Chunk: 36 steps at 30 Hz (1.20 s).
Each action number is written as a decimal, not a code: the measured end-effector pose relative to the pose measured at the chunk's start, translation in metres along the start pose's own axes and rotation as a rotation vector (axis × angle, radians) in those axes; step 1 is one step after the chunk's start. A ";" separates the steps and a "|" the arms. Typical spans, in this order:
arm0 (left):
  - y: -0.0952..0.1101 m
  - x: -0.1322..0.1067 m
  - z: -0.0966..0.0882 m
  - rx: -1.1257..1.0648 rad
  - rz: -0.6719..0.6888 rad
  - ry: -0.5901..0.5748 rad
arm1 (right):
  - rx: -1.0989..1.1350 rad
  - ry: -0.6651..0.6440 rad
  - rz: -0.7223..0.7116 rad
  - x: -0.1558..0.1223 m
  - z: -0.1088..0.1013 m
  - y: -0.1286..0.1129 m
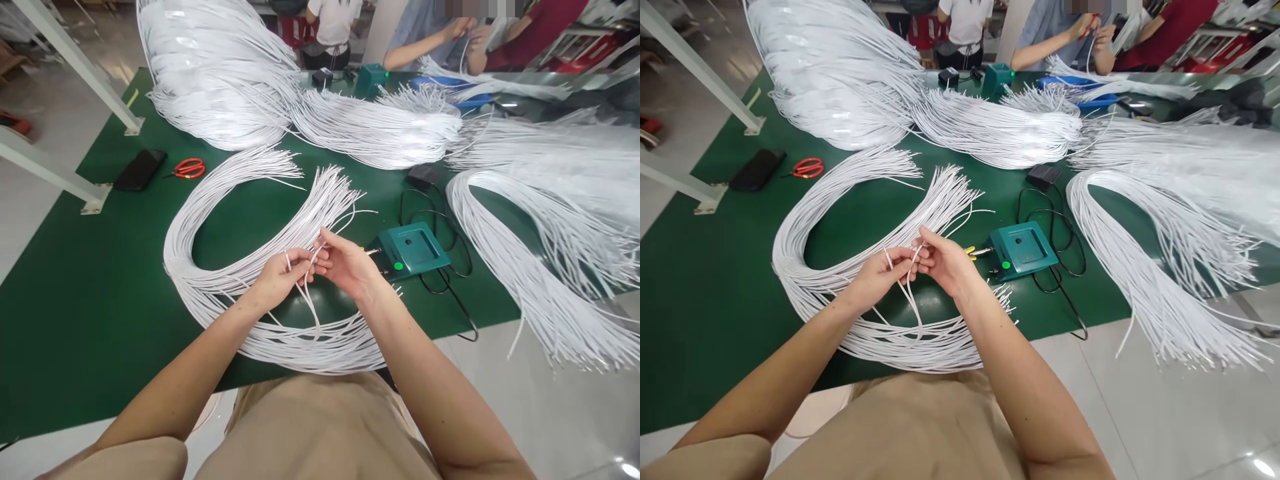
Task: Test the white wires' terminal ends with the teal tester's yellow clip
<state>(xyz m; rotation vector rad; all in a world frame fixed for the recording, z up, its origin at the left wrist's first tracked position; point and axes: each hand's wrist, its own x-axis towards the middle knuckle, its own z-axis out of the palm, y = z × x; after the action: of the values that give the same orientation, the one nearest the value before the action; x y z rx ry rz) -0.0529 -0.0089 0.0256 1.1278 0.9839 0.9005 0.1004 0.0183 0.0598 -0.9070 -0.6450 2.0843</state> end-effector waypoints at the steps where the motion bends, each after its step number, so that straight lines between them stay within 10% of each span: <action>1: -0.002 0.000 0.002 0.000 -0.006 0.010 | 0.045 -0.017 0.013 -0.002 -0.004 0.001; 16: -0.001 0.000 0.034 -0.015 -0.111 0.118 | 0.063 0.019 -0.109 -0.017 -0.040 0.005; 24: 0.000 0.004 0.038 -0.005 -0.042 0.133 | -0.697 0.296 -0.466 -0.014 -0.047 0.008; 31: -0.001 0.017 0.039 -0.172 -0.144 0.059 | -1.667 0.203 -0.898 -0.014 -0.066 0.011; 36: -0.013 0.022 0.040 -0.146 -0.167 0.027 | -2.026 0.093 -0.948 -0.020 -0.083 -0.012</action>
<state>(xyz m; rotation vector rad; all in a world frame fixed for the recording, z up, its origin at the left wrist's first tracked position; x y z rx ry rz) -0.0075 -0.0030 0.0152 0.8991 1.0023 0.8405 0.1782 0.0210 0.0242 -1.1150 -2.5084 -0.0208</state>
